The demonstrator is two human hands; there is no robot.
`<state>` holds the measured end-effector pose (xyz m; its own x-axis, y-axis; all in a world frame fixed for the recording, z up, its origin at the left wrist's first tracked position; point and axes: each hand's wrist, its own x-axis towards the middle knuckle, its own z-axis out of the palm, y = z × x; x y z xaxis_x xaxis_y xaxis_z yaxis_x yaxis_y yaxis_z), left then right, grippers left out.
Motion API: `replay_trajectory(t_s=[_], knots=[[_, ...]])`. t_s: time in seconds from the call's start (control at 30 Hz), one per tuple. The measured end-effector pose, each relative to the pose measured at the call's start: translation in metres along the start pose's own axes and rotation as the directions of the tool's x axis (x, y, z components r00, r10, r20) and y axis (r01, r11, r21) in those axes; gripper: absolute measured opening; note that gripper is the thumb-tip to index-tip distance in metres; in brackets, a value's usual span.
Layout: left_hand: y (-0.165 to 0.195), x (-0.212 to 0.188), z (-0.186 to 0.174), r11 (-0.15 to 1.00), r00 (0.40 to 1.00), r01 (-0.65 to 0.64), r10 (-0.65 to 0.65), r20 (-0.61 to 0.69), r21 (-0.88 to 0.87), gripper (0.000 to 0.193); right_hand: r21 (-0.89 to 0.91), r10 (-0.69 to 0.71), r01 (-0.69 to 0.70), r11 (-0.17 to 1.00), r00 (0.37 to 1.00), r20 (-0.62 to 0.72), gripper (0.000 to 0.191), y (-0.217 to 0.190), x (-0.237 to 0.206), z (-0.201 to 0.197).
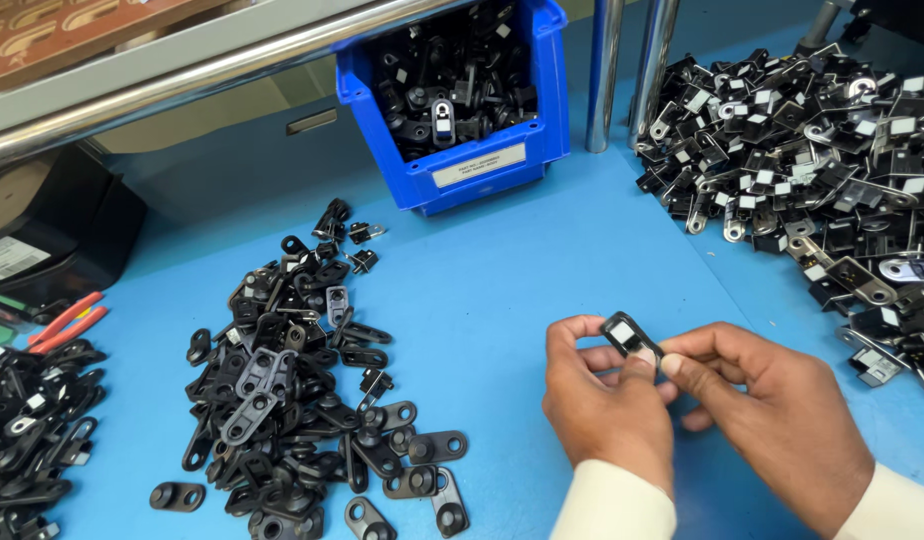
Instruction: The person repeatedly picks small black plastic brackets and metal fasteners from a pile on a blue workbench, aligns them, and presses them together by hand. Assembled units are placed into a blue bin while the process continues.
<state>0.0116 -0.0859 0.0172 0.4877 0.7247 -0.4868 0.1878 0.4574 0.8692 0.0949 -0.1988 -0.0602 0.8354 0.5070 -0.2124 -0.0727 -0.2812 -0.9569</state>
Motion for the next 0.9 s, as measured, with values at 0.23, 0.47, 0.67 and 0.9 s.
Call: replay_trajectory(t_s=[0.23, 0.47, 0.67, 0.9], knots=[[-0.005, 0.009, -0.004, 0.956, 0.964, 0.235, -0.207, 0.166, -0.176, 0.037, 0.153, 0.314, -0.315, 0.936, 0.949, 0.032, 0.021, -0.015, 0.007, -0.010], [-0.002, 0.014, -0.025, 0.977, 0.898, 0.214, -0.187, 0.398, -0.023, 0.055, -0.091, 0.282, -0.280, 0.956, 0.959, 0.014, 0.020, -0.031, 0.018, -0.021], [0.001, 0.016, -0.028, 0.987, 0.874, 0.155, -0.153, 0.462, 0.034, 0.042, -0.038, 0.306, -0.307, 0.951, 0.951, -0.036, 0.021, -0.033, 0.009, -0.019], [-0.005, 0.020, -0.031, 0.986, 0.879, 0.157, -0.109, 0.465, -0.064, 0.035, 0.151, 0.419, -0.405, 0.902, 0.905, -0.075, 0.025, -0.031, -0.002, -0.015]])
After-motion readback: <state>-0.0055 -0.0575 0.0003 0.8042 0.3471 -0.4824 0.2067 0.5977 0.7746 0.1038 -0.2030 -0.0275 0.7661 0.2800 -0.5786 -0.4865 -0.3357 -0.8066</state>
